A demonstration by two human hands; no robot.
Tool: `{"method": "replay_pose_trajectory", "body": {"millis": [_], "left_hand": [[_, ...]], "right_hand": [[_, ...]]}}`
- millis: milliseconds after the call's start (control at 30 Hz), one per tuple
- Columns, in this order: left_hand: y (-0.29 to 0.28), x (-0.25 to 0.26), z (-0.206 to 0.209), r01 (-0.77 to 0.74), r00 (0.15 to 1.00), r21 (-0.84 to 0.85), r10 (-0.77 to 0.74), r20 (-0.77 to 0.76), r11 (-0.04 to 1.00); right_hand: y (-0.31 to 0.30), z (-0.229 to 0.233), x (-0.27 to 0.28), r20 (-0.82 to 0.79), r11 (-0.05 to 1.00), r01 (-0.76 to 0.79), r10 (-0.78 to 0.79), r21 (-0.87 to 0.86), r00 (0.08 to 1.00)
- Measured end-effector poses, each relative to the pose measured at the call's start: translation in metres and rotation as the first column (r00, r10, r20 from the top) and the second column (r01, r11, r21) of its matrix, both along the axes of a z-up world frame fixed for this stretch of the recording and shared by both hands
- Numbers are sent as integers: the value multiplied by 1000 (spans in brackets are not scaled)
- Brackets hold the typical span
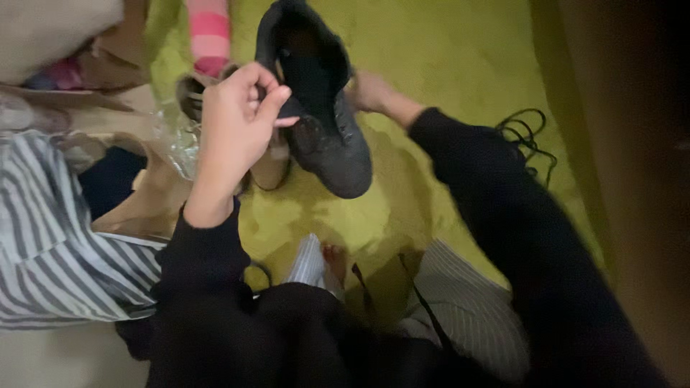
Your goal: The person sits on a green rug and removes the laces from a pair of black shoes. They then re-lace the shoes by threading the laces through the eyelets and tying them.
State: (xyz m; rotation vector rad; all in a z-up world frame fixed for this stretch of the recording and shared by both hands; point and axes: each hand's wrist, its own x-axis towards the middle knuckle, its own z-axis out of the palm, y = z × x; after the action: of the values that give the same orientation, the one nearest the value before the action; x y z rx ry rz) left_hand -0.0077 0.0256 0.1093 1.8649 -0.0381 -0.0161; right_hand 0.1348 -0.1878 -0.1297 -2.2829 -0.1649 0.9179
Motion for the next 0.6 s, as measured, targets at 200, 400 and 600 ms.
{"method": "replay_pose_trajectory", "body": {"millis": [200, 400, 600], "left_hand": [[23, -15, 6, -94, 995, 140, 95, -2, 986], [32, -9, -4, -49, 997, 123, 56, -51, 991], [15, 12, -30, 64, 994, 125, -52, -101, 990]], "right_hand": [[68, -23, 8, 128, 979, 137, -157, 154, 979], [4, -1, -26, 167, 911, 238, -307, 338, 937], [-104, 46, -58, 99, 812, 433, -505, 392, 857]]}}
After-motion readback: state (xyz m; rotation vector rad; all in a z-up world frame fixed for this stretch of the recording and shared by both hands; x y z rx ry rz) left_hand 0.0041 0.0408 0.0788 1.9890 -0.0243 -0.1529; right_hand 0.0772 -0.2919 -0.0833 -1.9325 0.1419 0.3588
